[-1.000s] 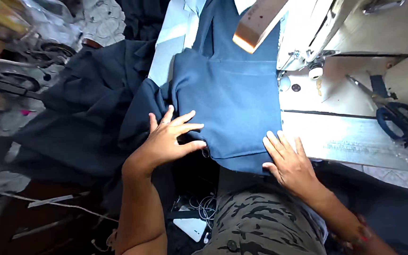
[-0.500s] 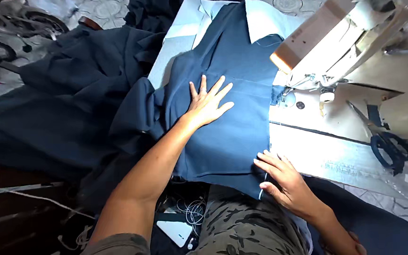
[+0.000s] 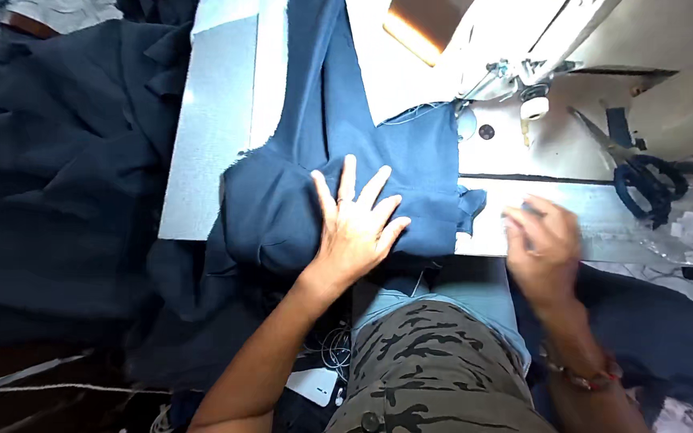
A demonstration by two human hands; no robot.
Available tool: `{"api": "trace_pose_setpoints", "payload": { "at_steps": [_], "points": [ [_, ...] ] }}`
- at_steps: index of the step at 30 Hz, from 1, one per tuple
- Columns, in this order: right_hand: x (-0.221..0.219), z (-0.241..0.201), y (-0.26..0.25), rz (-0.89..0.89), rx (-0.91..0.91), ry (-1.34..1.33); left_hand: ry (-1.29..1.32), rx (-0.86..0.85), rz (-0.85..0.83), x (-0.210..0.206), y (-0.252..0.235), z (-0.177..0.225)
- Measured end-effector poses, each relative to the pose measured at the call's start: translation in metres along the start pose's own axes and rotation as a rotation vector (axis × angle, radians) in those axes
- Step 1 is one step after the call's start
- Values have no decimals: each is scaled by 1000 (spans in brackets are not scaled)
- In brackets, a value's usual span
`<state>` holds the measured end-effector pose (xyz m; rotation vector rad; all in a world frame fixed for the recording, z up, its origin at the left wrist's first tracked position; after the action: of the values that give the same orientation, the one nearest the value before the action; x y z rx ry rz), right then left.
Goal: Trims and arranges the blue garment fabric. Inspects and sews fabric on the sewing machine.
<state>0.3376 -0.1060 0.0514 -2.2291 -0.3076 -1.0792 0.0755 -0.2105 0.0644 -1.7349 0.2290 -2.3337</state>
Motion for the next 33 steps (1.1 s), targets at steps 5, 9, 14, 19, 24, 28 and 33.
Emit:
{"api": "trace_pose_setpoints", "payload": {
  "at_steps": [5,9,14,19,24,28,33],
  "points": [
    [72,95,-24,-138,-275,290,18,-73,-193,-28,-38,1],
    [84,136,-39,-288,-347,337,-55,92,-206,-25,-48,-1],
    [90,140,-61,-385,-259,375,-103,305,-139,-24,-55,-27],
    [128,133,-59,-205,-288,288,-101,397,-82,-24,-58,-30],
    [142,151,0,-204,-493,179,-111,374,-79,-31,-65,-25],
    [127,191,14,-149,-464,293,-135,367,-69,-43,-68,7],
    [130,210,2,-125,-454,314,-155,374,-29,-55,-68,42]
  ]
}}
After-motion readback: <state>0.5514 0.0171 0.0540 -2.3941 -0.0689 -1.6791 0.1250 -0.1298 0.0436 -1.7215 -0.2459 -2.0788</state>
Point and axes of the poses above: each hand's wrist, its own y-axis away from the middle knuckle, its own x-axis out of the back of the hand, z = x × y, the point moved 1 cm from there along -y, towards the middle knuckle, and after that the axes turned 1 degree about z, right-handed, at the moved point
